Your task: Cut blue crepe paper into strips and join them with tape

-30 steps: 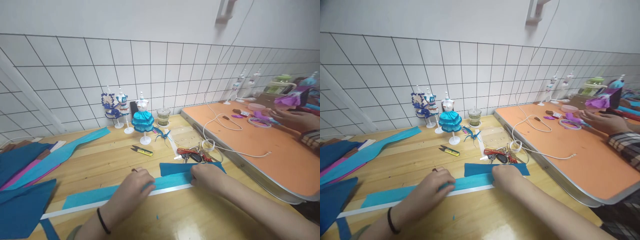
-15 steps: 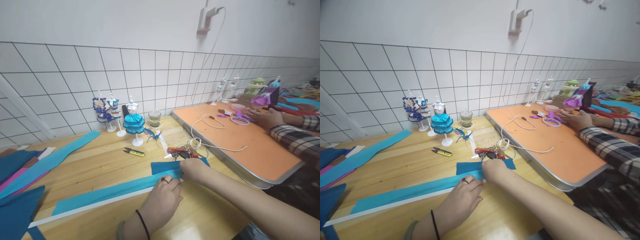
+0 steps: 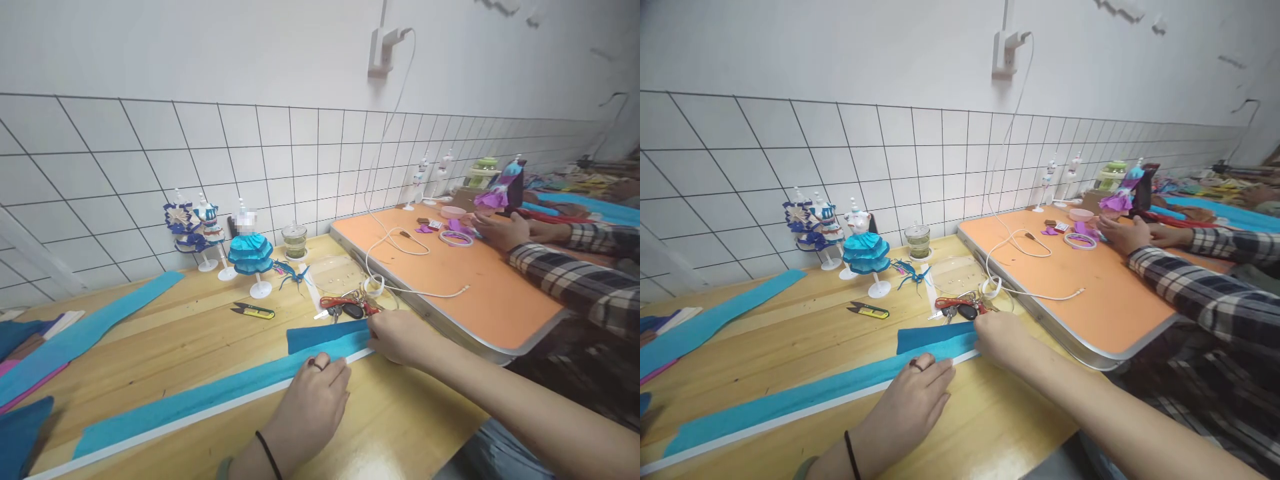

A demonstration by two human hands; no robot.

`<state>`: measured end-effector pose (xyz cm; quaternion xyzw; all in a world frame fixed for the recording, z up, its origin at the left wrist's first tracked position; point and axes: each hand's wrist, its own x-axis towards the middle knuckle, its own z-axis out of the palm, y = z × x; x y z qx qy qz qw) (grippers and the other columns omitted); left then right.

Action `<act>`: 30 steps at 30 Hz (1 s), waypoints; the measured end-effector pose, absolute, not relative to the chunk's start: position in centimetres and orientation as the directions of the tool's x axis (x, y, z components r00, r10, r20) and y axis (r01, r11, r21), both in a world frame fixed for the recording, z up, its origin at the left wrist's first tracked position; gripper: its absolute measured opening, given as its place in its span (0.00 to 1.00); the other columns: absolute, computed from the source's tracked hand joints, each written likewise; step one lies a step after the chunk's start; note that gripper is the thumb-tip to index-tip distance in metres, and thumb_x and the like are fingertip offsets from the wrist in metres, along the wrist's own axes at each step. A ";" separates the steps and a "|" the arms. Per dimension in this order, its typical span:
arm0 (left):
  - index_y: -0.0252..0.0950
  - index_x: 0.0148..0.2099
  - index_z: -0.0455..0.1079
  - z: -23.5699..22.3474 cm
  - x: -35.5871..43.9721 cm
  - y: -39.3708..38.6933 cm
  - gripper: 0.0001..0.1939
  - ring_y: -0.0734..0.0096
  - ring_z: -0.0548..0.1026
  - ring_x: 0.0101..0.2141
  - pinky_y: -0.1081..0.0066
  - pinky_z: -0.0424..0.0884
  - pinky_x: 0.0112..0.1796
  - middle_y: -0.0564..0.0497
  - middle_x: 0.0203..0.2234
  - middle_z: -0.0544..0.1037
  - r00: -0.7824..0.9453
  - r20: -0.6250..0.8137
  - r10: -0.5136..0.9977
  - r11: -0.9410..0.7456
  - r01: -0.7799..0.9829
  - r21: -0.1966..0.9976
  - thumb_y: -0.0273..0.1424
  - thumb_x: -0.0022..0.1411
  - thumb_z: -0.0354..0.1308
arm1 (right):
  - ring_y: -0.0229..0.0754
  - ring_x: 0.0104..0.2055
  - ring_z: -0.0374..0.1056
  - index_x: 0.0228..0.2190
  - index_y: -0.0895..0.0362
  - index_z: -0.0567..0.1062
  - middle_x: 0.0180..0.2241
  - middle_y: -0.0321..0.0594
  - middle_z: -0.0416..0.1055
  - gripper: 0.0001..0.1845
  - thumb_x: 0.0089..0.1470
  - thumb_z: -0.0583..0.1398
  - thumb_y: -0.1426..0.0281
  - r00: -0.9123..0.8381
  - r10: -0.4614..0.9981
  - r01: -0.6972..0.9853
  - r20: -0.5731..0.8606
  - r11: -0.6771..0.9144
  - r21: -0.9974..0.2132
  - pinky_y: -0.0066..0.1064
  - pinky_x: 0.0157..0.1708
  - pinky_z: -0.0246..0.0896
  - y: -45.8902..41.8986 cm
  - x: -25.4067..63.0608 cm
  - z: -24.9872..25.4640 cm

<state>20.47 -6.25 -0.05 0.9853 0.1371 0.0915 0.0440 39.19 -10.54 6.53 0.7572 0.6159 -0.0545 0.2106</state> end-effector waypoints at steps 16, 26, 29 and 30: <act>0.38 0.49 0.62 0.5 22.7 -6.7 0.15 0.62 0.65 0.40 0.62 0.65 0.40 0.51 0.40 0.69 0.931 0.138 0.338 -0.934 0.314 0.170 0.37 0.61 0.51 | 0.39 0.35 0.69 0.35 0.61 0.71 0.34 0.38 0.71 0.14 0.56 0.55 0.62 0.260 0.937 0.945 -0.235 -0.196 0.261 0.37 0.36 0.65 -11.6 40.4 5.9; 0.37 0.50 0.62 0.0 23.8 -6.7 0.17 0.60 0.66 0.40 0.60 0.67 0.39 0.50 0.39 0.68 0.925 0.151 0.349 -0.935 0.333 0.121 0.39 0.60 0.51 | 0.38 0.34 0.69 0.34 0.60 0.71 0.33 0.38 0.71 0.15 0.56 0.54 0.60 0.278 0.935 0.943 -0.220 -0.222 0.247 0.36 0.35 0.65 -12.0 41.4 5.3; 0.37 0.50 0.62 0.0 24.1 -6.8 0.19 0.60 0.67 0.40 0.60 0.68 0.39 0.50 0.38 0.68 0.921 0.156 0.357 -0.933 0.343 0.108 0.40 0.60 0.51 | 0.38 0.34 0.69 0.34 0.60 0.71 0.33 0.37 0.71 0.15 0.56 0.54 0.61 0.270 0.938 0.948 -0.216 -0.220 0.231 0.36 0.35 0.65 -12.1 41.6 5.1; 0.37 0.50 0.62 0.1 24.2 -6.9 0.19 0.60 0.67 0.39 0.60 0.68 0.38 0.49 0.37 0.67 0.920 0.154 0.359 -0.932 0.346 0.106 0.41 0.59 0.51 | 0.38 0.34 0.69 0.34 0.60 0.71 0.33 0.37 0.71 0.15 0.56 0.55 0.61 0.269 0.938 0.949 -0.217 -0.220 0.227 0.36 0.35 0.65 -12.0 41.7 5.0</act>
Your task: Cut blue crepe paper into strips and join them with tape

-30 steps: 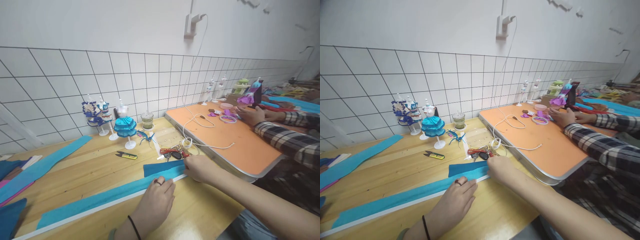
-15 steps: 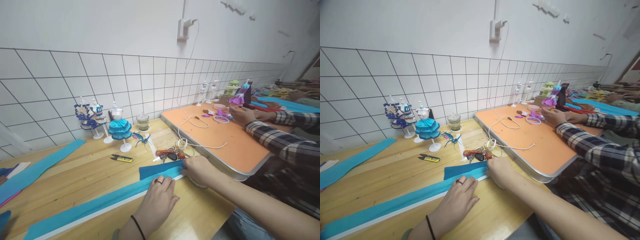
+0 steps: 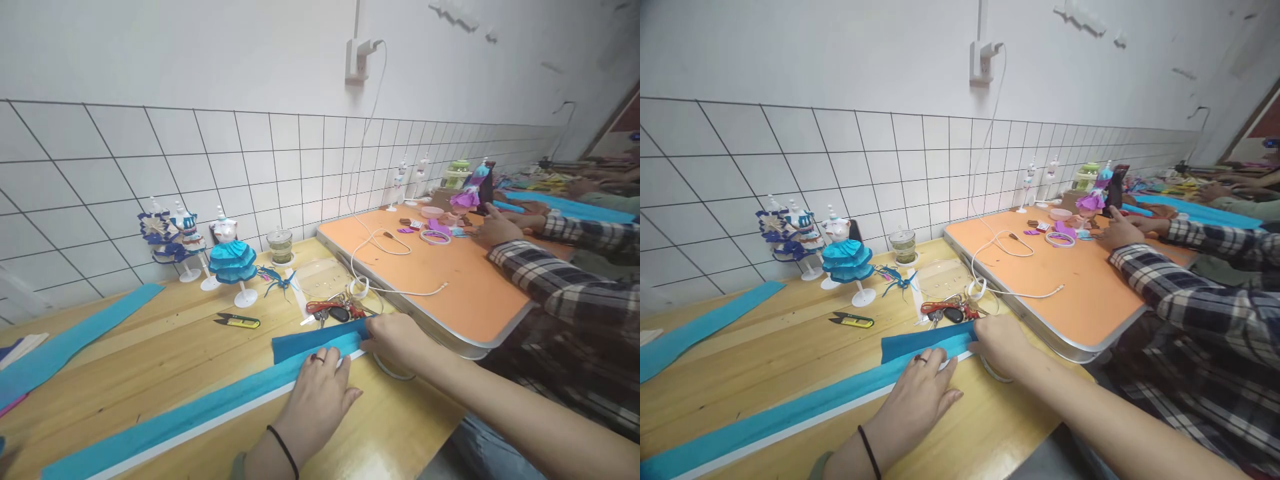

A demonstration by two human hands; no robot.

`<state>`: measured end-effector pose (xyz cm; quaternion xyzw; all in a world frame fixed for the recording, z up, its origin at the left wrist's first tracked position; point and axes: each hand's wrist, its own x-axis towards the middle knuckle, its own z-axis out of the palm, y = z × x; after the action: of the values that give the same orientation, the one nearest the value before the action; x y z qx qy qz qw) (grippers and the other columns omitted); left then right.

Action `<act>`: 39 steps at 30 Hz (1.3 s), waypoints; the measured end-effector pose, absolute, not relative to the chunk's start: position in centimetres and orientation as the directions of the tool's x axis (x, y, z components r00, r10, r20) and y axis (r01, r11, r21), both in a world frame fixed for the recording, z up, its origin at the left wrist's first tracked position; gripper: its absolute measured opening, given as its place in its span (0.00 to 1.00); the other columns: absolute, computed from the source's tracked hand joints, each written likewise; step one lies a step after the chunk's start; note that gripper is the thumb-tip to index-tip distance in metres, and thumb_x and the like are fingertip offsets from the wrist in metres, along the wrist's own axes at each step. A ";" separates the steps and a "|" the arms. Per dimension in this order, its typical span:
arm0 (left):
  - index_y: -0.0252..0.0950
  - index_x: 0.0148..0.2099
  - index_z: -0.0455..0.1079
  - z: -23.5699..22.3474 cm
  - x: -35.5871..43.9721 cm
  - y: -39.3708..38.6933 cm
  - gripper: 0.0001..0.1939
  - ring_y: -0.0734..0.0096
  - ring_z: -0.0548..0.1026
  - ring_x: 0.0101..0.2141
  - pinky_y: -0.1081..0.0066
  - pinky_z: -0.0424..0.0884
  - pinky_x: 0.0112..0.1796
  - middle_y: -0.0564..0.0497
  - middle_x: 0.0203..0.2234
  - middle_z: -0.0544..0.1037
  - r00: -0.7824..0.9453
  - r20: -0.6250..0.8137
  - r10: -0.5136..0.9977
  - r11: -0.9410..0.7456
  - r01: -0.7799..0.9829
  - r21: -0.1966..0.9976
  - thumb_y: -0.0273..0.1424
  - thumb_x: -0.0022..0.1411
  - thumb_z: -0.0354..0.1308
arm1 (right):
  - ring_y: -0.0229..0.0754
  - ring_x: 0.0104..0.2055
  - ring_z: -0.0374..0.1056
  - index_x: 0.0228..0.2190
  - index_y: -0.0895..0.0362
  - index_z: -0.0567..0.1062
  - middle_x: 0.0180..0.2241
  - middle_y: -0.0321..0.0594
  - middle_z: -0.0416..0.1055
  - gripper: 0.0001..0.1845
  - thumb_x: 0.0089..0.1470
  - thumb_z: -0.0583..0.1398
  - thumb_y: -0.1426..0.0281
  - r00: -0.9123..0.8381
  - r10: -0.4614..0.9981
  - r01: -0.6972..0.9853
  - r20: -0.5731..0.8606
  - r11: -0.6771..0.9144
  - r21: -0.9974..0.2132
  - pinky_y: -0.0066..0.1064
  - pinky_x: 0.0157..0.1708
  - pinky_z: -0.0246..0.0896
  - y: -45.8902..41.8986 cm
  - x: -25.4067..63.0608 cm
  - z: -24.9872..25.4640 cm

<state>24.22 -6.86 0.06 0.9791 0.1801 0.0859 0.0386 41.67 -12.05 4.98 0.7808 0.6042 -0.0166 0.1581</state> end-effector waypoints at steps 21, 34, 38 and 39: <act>0.43 0.52 0.63 -0.9 27.2 -7.0 0.28 0.60 0.67 0.36 0.63 0.67 0.34 0.48 0.35 0.64 0.903 0.193 0.383 -0.923 0.382 0.042 0.52 0.54 0.50 | 0.37 0.34 0.68 0.33 0.60 0.72 0.33 0.38 0.71 0.10 0.57 0.55 0.66 0.283 0.931 0.943 -0.232 -0.227 0.242 0.35 0.35 0.65 -11.9 41.0 5.7; 0.39 0.44 0.68 -0.2 28.1 -7.3 0.24 0.59 0.69 0.35 0.66 0.66 0.30 0.46 0.34 0.64 0.903 0.134 0.409 -0.912 0.409 0.028 0.51 0.55 0.49 | 0.38 0.35 0.69 0.35 0.62 0.72 0.35 0.39 0.71 0.10 0.56 0.56 0.67 0.246 0.937 0.943 -0.247 -0.173 0.283 0.35 0.36 0.65 -11.6 39.1 6.4; 0.37 0.42 0.70 -0.1 28.0 -7.4 0.24 0.58 0.68 0.37 0.63 0.66 0.33 0.44 0.36 0.65 0.904 0.126 0.409 -0.913 0.403 0.068 0.50 0.57 0.48 | 0.40 0.33 0.70 0.33 0.63 0.73 0.31 0.41 0.73 0.05 0.54 0.57 0.74 0.193 0.963 0.949 -0.190 -0.134 0.286 0.34 0.33 0.64 -11.9 38.9 5.3; 0.37 0.42 0.70 -0.1 27.9 -7.4 0.24 0.59 0.68 0.38 0.64 0.66 0.33 0.44 0.36 0.65 0.904 0.124 0.409 -0.912 0.404 0.068 0.50 0.57 0.47 | 0.43 0.33 0.70 0.32 0.63 0.73 0.30 0.44 0.73 0.05 0.52 0.57 0.77 0.180 0.968 0.950 -0.173 -0.126 0.286 0.34 0.32 0.63 -12.0 38.9 4.9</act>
<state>27.89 -7.44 -0.11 0.9755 0.2085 0.0677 0.0204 38.91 -11.96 4.94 0.7498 0.6396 0.0274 0.1672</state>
